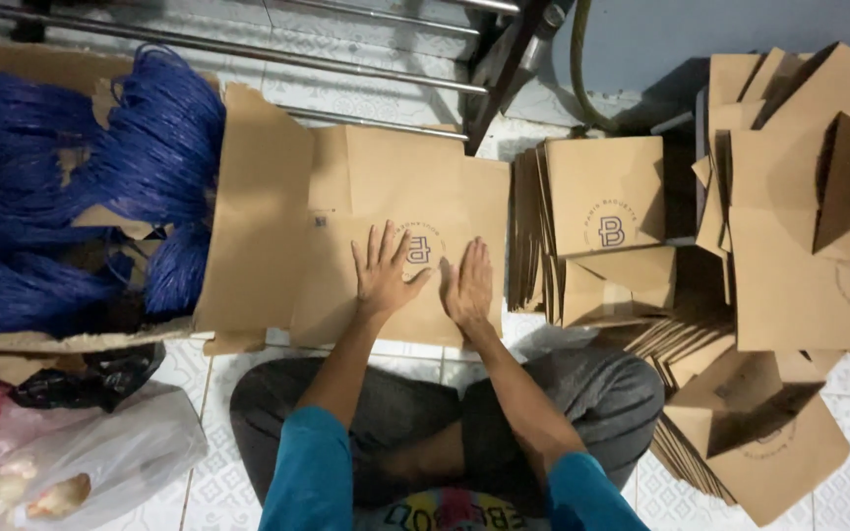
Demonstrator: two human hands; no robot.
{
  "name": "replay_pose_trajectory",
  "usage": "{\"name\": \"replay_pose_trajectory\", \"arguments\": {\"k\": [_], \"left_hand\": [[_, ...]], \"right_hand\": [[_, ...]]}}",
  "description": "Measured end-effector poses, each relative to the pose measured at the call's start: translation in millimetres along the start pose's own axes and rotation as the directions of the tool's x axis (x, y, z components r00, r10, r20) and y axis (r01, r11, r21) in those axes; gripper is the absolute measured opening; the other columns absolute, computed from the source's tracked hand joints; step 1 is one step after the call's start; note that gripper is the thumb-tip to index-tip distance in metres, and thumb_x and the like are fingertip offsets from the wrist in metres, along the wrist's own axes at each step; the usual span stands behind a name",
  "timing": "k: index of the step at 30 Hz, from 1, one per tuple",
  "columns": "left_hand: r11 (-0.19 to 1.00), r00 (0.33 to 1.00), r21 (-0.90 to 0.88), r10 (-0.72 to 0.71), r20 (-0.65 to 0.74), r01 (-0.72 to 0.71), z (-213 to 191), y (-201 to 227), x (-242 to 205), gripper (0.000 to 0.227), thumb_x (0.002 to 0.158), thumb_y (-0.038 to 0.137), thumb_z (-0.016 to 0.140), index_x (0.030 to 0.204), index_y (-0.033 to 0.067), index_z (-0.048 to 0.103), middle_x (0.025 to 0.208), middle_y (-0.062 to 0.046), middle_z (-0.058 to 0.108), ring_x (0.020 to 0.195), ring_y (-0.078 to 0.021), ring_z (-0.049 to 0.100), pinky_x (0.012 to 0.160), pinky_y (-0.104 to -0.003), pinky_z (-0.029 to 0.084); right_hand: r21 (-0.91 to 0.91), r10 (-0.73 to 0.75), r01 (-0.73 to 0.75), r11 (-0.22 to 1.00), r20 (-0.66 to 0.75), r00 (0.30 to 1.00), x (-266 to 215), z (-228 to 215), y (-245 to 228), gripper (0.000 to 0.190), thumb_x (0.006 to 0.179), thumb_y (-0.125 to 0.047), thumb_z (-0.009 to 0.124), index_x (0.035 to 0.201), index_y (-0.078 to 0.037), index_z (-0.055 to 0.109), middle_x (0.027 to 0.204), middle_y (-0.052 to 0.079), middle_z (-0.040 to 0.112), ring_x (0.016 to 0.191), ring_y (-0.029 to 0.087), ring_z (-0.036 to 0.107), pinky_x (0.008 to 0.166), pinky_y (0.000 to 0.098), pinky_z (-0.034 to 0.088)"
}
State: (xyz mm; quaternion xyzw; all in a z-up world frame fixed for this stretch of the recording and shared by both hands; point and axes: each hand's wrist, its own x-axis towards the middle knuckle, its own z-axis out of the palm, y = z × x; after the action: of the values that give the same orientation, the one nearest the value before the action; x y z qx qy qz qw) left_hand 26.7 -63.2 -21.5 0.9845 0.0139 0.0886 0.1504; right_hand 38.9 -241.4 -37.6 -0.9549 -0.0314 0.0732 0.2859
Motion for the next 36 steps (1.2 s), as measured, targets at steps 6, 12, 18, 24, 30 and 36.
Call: {"name": "replay_pose_trajectory", "arguments": {"k": [6, 12, 18, 24, 30, 36], "left_hand": [[0.999, 0.993, 0.028, -0.028, 0.115, 0.025, 0.8, 1.1, -2.6, 0.086, 0.085, 0.075, 0.053, 0.157, 0.0286, 0.040, 0.169, -0.007, 0.026, 0.157, -0.0326, 0.017, 0.121, -0.067, 0.007], [0.997, 0.993, 0.026, -0.074, 0.088, 0.072, 24.9, -28.6, -31.1, 0.064, 0.102, 0.058, 0.043, 0.160, 0.0302, 0.034, 0.170, -0.010, 0.021, 0.157, -0.0367, 0.015, 0.123, -0.063, 0.008], [0.549, 0.597, -0.324, -0.799, 0.065, 0.770, 41.1, -109.3, -67.5, 0.085, 0.087, 0.074, 0.060, 0.154, 0.0240, 0.046, 0.153, -0.018, 0.049, 0.142, -0.0523, 0.036, 0.107, -0.069, 0.035], [0.398, 0.443, -0.382, -0.896, 0.035, 0.834, 33.3, -131.2, -62.4, 0.104, 0.081, 0.065, 0.073, 0.156, 0.0060, 0.032, 0.155, -0.023, 0.032, 0.146, -0.0388, 0.029, 0.103, -0.063, 0.043], [0.634, 0.665, -0.475, -0.736, -0.126, 0.611, -62.5, -81.7, -70.5, 0.079, 0.085, 0.036, 0.081, 0.138, -0.0089, 0.044, 0.132, -0.029, 0.050, 0.133, -0.0459, 0.045, 0.105, -0.061, 0.045], [0.543, 0.677, -0.418, -0.666, 0.313, 0.728, -64.7, -65.3, -79.9, 0.099, 0.080, 0.087, 0.061, 0.154, 0.0238, 0.044, 0.158, -0.026, 0.037, 0.148, -0.0402, 0.037, 0.120, -0.054, 0.033]], "right_hand": [[-0.154, 0.047, -0.064, 0.986, -0.112, 0.993, -52.1, -10.0, 21.7, 0.074, 0.110, -0.050, 0.023, 0.162, 0.001, 0.012, 0.168, 0.026, 0.011, 0.156, 0.042, 0.010, 0.128, 0.0496, 0.010], [-0.208, 0.018, -0.045, 0.977, -0.129, 0.991, -66.4, -1.6, 38.7, 0.070, 0.110, -0.045, 0.021, 0.162, 0.001, 0.010, 0.169, 0.026, 0.010, 0.156, 0.041, 0.014, 0.127, 0.0494, 0.018], [-0.056, -0.228, 0.221, 0.974, -0.288, 0.930, -37.1, 13.8, 38.8, 0.049, 0.098, -0.018, 0.058, 0.139, 0.010, 0.054, 0.150, 0.029, 0.048, 0.139, 0.043, 0.047, 0.117, 0.0464, 0.038], [0.707, 0.399, -0.177, 0.684, -0.161, 0.903, 6.5, 14.0, 34.3, 0.051, 0.080, -0.017, 0.088, 0.121, -0.012, 0.059, 0.088, -0.004, 0.053, 0.081, 0.014, 0.060, 0.071, 0.0289, 0.051], [0.807, 0.237, -0.229, 0.544, 0.114, 0.965, -13.6, -73.3, -9.1, 0.052, 0.080, -0.007, 0.085, 0.124, 0.003, 0.058, 0.084, 0.013, 0.065, 0.068, 0.019, 0.068, 0.055, 0.0302, 0.056], [0.869, -0.280, 0.210, 0.449, -0.086, 0.956, -106.8, -209.0, -62.6, 0.029, 0.091, 0.008, 0.066, 0.118, -0.003, 0.066, 0.070, 0.010, 0.065, 0.031, 0.017, 0.052, 0.024, 0.0286, 0.039]]}}
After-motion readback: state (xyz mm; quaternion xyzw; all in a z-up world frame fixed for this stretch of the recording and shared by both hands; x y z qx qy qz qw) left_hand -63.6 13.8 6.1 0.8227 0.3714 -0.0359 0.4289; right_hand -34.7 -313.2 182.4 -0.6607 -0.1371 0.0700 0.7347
